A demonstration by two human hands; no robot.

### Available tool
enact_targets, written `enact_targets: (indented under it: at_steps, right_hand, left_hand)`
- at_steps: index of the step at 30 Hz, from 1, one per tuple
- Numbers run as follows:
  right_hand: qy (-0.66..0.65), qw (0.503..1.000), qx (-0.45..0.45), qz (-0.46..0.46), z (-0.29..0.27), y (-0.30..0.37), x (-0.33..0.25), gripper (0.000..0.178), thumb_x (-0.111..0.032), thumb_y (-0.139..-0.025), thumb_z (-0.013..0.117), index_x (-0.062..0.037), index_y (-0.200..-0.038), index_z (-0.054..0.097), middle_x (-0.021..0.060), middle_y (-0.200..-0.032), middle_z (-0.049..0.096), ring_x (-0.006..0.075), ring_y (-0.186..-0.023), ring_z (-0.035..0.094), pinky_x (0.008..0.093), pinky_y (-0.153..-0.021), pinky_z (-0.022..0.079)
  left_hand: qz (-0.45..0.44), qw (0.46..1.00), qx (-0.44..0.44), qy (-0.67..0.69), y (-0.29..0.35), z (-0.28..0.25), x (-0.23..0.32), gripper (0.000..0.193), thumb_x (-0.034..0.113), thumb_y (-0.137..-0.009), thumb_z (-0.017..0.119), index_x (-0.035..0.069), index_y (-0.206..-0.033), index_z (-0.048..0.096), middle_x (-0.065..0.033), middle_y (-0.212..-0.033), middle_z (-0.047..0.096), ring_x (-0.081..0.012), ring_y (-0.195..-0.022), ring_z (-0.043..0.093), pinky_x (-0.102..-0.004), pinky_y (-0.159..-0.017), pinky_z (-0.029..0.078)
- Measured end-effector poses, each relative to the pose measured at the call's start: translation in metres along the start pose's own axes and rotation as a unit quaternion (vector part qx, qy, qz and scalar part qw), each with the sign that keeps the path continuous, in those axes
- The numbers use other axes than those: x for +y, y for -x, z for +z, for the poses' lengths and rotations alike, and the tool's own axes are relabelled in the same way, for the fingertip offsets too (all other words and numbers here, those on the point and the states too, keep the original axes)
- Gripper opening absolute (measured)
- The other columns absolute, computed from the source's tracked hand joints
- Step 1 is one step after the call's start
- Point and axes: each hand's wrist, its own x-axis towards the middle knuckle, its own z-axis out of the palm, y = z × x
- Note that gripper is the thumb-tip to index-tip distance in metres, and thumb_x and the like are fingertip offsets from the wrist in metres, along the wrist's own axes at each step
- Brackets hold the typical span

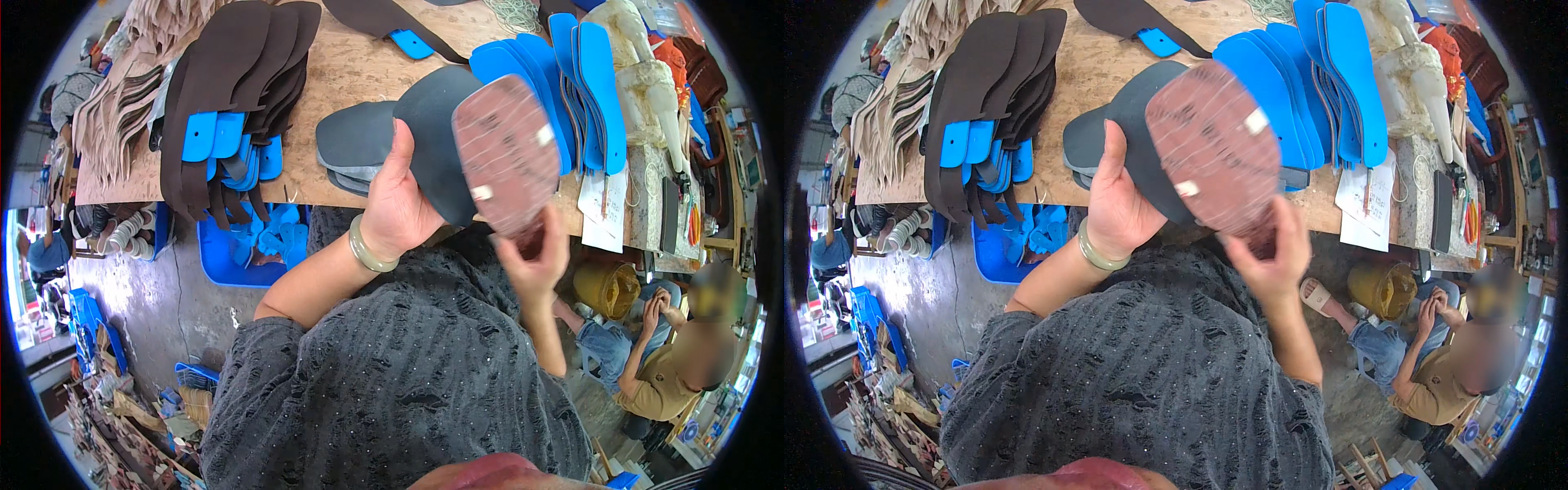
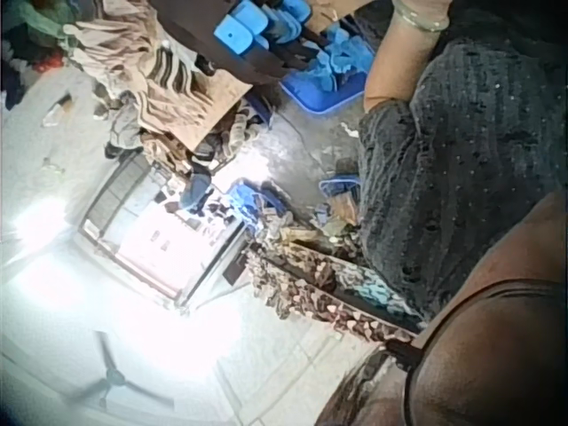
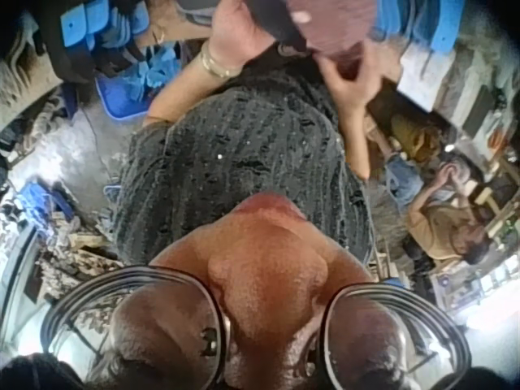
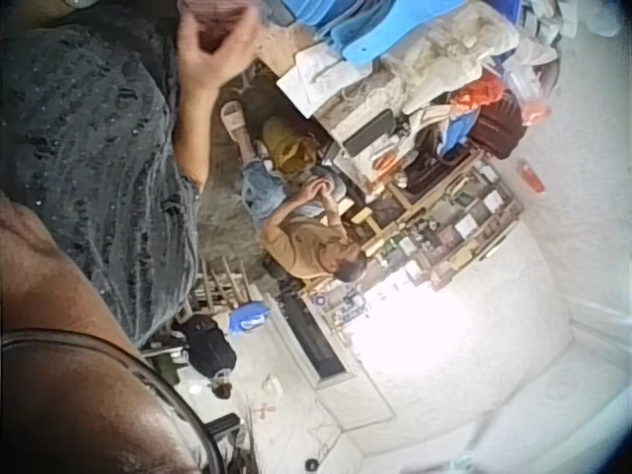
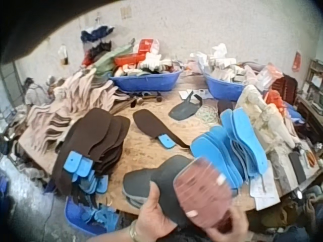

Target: The person assembles shoe components on a workbench by repeatedly picking up, aligning, and pressing together insole layers, sole boards, and lining material by hand.

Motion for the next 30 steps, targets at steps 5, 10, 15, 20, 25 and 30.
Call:
enact_targets:
  at_steps: [5,10,15,20,25,30]
  right_hand:
    - [-0.008,0.999,0.016,-0.033,0.028,0.010,-0.017,0.075,-0.009,-0.063,0.089,0.0021,-0.130,0.055,0.0174,-0.103,0.063,0.0269,-0.081,0.065,0.0343,-0.068,0.054]
    - [0.006,1.000,0.002,-0.025,0.030,0.008,-0.014,0.077,-0.009,-0.064,0.088,0.0029,-0.131,0.054,0.0182,-0.107,0.063,0.0294,-0.088,0.064,0.0364,-0.073,0.052]
    - [0.002,0.999,0.011,-0.040,0.030,0.005,-0.012,0.078,-0.010,-0.063,0.089,0.0011,-0.132,0.054,0.0171,-0.102,0.064,0.0275,-0.083,0.064,0.0352,-0.068,0.053]
    - [0.017,0.999,0.002,-0.044,0.028,0.004,-0.012,0.077,-0.010,-0.063,0.089,0.0011,-0.132,0.055,0.0166,-0.102,0.064,0.0264,-0.081,0.064,0.0346,-0.067,0.053]
    - [0.010,0.999,-0.002,-0.034,0.026,0.006,-0.012,0.078,-0.010,-0.063,0.089,0.0009,-0.132,0.055,0.0164,-0.102,0.064,0.0255,-0.081,0.064,0.0338,-0.066,0.053]
    - [0.009,1.000,-0.001,-0.022,0.028,0.009,-0.014,0.075,-0.010,-0.063,0.088,0.0007,-0.131,0.056,0.0160,-0.101,0.064,0.0250,-0.082,0.064,0.0334,-0.067,0.054]
  left_hand:
    - [0.008,0.995,-0.092,0.024,0.004,-0.018,-0.003,0.070,0.059,-0.104,0.023,0.006,-0.148,0.037,-0.0129,-0.147,0.047,-0.0285,-0.135,0.046,-0.0488,-0.114,0.037]
    - [0.036,0.996,-0.030,-0.080,0.008,-0.011,-0.004,0.068,0.057,-0.104,0.023,0.009,-0.149,0.038,-0.0133,-0.148,0.046,-0.0305,-0.136,0.046,-0.0526,-0.114,0.036]
    - [0.037,0.997,-0.030,-0.060,0.009,-0.011,-0.005,0.067,0.057,-0.104,0.023,0.009,-0.149,0.037,-0.0135,-0.149,0.046,-0.0308,-0.137,0.046,-0.0529,-0.114,0.036]
    - [0.025,0.998,-0.028,-0.056,0.009,-0.011,-0.004,0.067,0.056,-0.105,0.023,0.009,-0.150,0.036,-0.0138,-0.149,0.045,-0.0311,-0.137,0.045,-0.0529,-0.114,0.035]
    - [0.019,0.998,-0.035,-0.047,0.011,-0.009,-0.005,0.066,0.056,-0.105,0.024,0.009,-0.150,0.035,-0.0142,-0.150,0.045,-0.0311,-0.137,0.044,-0.0526,-0.115,0.035]
    - [0.021,0.998,-0.022,-0.059,0.012,-0.009,-0.004,0.066,0.055,-0.105,0.026,0.008,-0.150,0.035,-0.0142,-0.150,0.044,-0.0314,-0.138,0.043,-0.0525,-0.115,0.034]
